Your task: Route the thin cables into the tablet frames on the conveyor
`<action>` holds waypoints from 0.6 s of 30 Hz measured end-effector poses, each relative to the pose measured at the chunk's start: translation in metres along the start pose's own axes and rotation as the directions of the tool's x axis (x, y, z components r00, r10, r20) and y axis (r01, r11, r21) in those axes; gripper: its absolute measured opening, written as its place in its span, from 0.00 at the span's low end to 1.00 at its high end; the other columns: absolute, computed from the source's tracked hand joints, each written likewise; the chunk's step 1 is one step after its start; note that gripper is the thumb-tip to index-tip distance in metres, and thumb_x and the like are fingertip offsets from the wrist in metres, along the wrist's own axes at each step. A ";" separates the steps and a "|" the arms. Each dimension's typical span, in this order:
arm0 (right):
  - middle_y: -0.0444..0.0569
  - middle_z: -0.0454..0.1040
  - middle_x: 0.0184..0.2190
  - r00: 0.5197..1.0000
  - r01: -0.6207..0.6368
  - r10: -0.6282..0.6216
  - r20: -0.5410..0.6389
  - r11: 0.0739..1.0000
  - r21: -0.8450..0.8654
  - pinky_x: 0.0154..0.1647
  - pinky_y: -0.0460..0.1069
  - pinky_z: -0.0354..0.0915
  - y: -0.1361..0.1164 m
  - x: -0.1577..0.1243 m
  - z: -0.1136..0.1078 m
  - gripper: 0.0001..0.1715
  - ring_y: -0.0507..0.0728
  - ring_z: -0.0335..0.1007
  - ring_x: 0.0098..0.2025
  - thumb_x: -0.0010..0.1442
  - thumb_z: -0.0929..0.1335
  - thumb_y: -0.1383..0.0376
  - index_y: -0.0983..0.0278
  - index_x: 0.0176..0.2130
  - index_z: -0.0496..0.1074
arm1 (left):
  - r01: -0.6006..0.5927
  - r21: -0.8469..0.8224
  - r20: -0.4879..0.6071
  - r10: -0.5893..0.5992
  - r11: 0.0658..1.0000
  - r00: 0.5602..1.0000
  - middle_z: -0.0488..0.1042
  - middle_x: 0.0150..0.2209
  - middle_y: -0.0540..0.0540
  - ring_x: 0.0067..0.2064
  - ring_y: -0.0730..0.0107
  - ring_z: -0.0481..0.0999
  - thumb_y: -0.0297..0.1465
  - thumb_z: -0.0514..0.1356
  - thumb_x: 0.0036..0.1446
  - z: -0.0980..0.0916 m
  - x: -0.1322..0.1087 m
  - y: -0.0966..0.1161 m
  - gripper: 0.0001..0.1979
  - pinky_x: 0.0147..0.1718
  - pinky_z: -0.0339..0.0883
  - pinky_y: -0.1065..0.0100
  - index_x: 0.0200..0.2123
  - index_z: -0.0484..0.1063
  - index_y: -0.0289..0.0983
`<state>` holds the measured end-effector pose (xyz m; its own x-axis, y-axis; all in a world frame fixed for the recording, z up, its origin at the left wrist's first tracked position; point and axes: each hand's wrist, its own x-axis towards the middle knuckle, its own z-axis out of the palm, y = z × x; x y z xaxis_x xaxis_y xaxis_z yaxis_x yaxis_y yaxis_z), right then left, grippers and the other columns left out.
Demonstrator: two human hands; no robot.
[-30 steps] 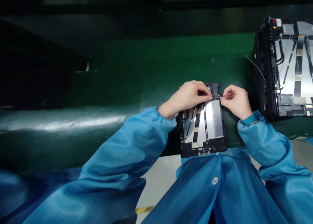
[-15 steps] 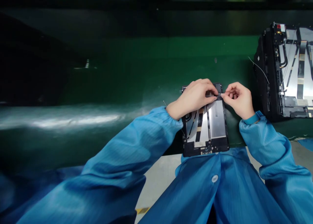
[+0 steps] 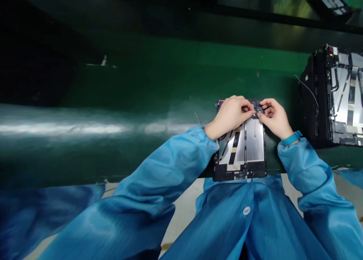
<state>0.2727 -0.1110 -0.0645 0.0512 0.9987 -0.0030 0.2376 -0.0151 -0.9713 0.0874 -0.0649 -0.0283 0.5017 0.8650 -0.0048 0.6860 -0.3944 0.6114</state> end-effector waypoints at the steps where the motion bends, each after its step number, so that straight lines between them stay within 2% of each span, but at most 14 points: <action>1: 0.43 0.70 0.38 1.000 -0.004 0.004 0.011 1.000 0.005 0.30 0.47 0.66 -0.002 0.000 -0.001 0.22 0.49 0.64 0.30 0.48 0.77 0.64 0.59 0.43 0.72 | -0.003 -0.007 -0.001 0.003 1.000 1.000 0.78 0.34 0.44 0.40 0.59 0.75 0.28 0.62 0.60 0.001 0.000 0.000 0.08 0.48 0.67 0.57 0.35 0.83 0.37; 11: 0.43 0.70 0.40 0.997 -0.035 0.033 0.064 0.999 0.026 0.32 0.47 0.67 -0.009 0.002 -0.006 0.26 0.48 0.64 0.30 0.46 0.78 0.62 0.59 0.44 0.71 | -0.030 -0.015 -0.008 0.030 0.999 1.000 0.78 0.35 0.45 0.40 0.60 0.74 0.27 0.60 0.61 0.001 -0.003 -0.003 0.08 0.48 0.66 0.57 0.34 0.81 0.37; 18: 0.42 0.68 0.39 0.997 -0.016 0.017 0.081 1.000 -0.024 0.32 0.47 0.66 -0.012 0.003 -0.006 0.26 0.49 0.63 0.30 0.47 0.77 0.62 0.58 0.45 0.69 | -0.038 0.019 -0.029 0.038 0.999 0.999 0.77 0.35 0.44 0.42 0.58 0.75 0.28 0.60 0.61 0.002 -0.003 -0.001 0.08 0.46 0.66 0.57 0.33 0.80 0.37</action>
<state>0.2760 -0.1084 -0.0519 -0.0231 0.9990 -0.0391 0.2597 -0.0318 -0.9652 0.0866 -0.0676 -0.0309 0.5122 0.8579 0.0416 0.6764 -0.4328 0.5960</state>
